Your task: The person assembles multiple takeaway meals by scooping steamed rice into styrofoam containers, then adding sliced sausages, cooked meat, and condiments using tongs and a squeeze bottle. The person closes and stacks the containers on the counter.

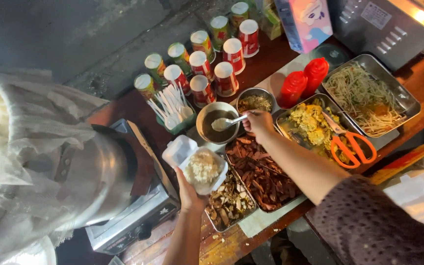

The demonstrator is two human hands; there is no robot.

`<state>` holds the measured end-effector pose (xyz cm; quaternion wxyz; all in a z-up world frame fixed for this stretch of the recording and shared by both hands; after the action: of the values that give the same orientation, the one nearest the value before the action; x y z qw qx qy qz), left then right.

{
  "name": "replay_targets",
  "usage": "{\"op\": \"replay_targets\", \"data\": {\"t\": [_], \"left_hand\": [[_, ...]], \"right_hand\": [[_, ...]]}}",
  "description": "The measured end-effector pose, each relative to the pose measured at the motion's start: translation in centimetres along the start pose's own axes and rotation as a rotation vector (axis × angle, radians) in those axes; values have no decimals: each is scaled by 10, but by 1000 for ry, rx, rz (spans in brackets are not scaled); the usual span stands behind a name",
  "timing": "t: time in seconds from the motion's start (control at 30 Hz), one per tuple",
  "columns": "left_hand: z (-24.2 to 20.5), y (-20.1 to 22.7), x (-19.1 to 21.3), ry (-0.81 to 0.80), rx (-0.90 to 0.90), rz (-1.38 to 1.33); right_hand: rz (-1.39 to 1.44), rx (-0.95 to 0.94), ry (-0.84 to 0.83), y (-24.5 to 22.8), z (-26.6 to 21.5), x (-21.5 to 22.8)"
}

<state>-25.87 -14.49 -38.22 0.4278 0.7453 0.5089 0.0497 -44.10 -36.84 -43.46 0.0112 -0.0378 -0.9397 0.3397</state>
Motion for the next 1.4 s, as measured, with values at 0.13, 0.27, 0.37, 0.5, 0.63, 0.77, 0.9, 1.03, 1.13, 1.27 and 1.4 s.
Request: {"op": "replay_targets", "data": {"t": [0.13,0.27,0.37,0.5,0.63,0.77,0.9,1.03,1.13,1.27,1.4], "left_hand": [[-7,9,-28,34,-68,-87],[3,0,-44,-33,-92,-155],[0,3,-52,34,-108,-154],[3,5,-53,14,-112,-186],[18,-16,-37,65,-58,-110],[23,-28,-21,-55,13,89],[-7,-8,-34,6,48,111],[-31,4,-44,-57,-81,117],[-20,-18,-14,76,-48,99],[-28,-32,18,52,-22,68],[-58,-28,18,16,-34,18]], "right_hand": [[-85,108,-142,-17,-33,11],[-202,166,-242,-18,-96,12],[-232,332,-337,-22,-98,9],[-242,315,-295,-26,-97,27],[-60,217,-251,-27,-129,8],[11,-68,-204,-21,-83,-8],[-72,-116,-190,5,-55,-23],[-318,-49,-303,38,-31,-25],[-570,136,-221,-8,-121,26],[-849,253,-231,42,-121,125],[-1125,474,-28,85,-122,189]]}}
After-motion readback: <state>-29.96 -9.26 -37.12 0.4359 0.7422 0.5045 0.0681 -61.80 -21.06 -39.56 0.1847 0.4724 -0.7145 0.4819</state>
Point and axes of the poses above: each hand's wrist, its own z-axis towards the middle knuckle, its own x-axis out of the back of the hand, y = z × x, the point moved 5 cm from there along z, towards the middle knuckle, and after that the axes turned 15 degrees about -x, right-handed, at the moved point
